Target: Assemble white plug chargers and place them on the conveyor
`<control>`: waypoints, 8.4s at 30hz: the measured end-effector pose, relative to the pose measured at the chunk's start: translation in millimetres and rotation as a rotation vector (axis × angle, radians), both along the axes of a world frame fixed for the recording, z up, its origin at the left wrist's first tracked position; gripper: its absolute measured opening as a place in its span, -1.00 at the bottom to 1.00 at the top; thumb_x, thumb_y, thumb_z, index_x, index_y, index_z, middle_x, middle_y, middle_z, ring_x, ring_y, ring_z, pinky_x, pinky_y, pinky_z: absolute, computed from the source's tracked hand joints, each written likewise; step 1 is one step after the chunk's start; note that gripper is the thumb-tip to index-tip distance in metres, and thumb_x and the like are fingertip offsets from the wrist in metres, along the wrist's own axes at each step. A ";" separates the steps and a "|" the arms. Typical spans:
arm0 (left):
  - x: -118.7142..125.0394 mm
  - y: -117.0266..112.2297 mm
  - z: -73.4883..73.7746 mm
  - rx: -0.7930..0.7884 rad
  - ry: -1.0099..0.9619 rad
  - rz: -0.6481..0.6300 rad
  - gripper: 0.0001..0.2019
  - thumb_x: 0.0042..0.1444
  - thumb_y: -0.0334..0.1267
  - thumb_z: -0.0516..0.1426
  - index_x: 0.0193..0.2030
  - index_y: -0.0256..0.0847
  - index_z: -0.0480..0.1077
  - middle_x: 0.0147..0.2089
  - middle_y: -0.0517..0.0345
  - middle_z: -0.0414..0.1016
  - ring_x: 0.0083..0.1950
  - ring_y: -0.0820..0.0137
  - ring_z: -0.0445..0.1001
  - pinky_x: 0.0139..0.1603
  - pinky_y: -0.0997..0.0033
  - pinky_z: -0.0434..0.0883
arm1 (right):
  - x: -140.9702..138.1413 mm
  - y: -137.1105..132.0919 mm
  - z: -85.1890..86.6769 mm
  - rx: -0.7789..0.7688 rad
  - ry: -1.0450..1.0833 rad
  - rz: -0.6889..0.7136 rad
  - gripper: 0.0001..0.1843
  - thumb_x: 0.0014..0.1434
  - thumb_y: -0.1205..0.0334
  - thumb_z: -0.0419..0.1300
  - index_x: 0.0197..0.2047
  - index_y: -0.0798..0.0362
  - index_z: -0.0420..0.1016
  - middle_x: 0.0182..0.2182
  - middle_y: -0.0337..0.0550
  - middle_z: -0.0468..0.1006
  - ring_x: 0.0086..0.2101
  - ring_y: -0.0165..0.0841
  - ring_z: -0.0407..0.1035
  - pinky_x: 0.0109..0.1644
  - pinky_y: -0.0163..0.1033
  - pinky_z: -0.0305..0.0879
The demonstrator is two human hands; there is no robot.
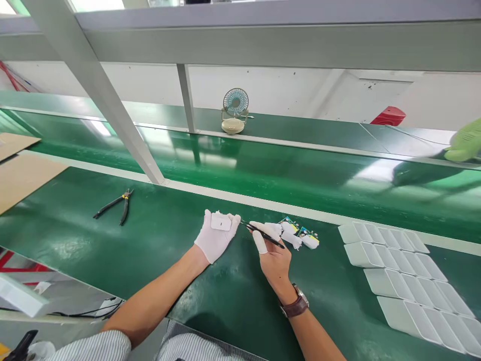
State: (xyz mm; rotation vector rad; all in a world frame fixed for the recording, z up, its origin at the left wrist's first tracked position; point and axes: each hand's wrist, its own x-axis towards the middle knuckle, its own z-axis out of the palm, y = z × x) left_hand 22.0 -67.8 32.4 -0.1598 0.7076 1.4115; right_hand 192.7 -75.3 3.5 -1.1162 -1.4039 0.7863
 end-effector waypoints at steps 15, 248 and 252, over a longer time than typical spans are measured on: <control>-17.8 15.5 -20.2 0.252 0.843 -0.140 -0.55 -0.05 0.08 0.36 -0.22 -0.23 0.42 -0.53 0.23 0.42 -0.61 0.46 0.32 -0.61 0.50 0.25 | -4.3 2.1 -29.8 0.373 -0.673 0.200 -0.65 0.29 0.42 0.14 0.10 -0.02 0.49 0.01 0.02 0.58 0.02 -0.20 0.48 0.10 -0.07 0.48; -13.3 33.8 -54.3 0.600 1.849 -0.466 -0.25 -0.02 -0.19 0.28 0.34 -0.14 0.18 -0.28 0.25 0.37 -0.28 0.33 0.45 -0.15 0.28 0.46 | 125.5 49.6 9.9 -0.121 -1.315 -0.248 -0.69 0.30 0.24 0.10 -0.01 0.23 0.52 -0.13 0.21 0.59 -0.07 -0.05 0.47 0.09 0.00 0.28; -12.7 37.2 -47.6 0.572 1.852 -0.625 -0.15 -0.03 -0.16 0.28 0.41 -0.15 0.08 -0.38 0.31 0.36 -0.36 0.34 0.46 -0.26 0.34 0.43 | 109.2 16.1 20.8 -0.066 -1.195 -0.061 -0.54 0.35 0.10 0.11 0.24 0.12 0.36 0.05 0.12 0.53 0.09 -0.06 0.39 0.15 0.01 0.30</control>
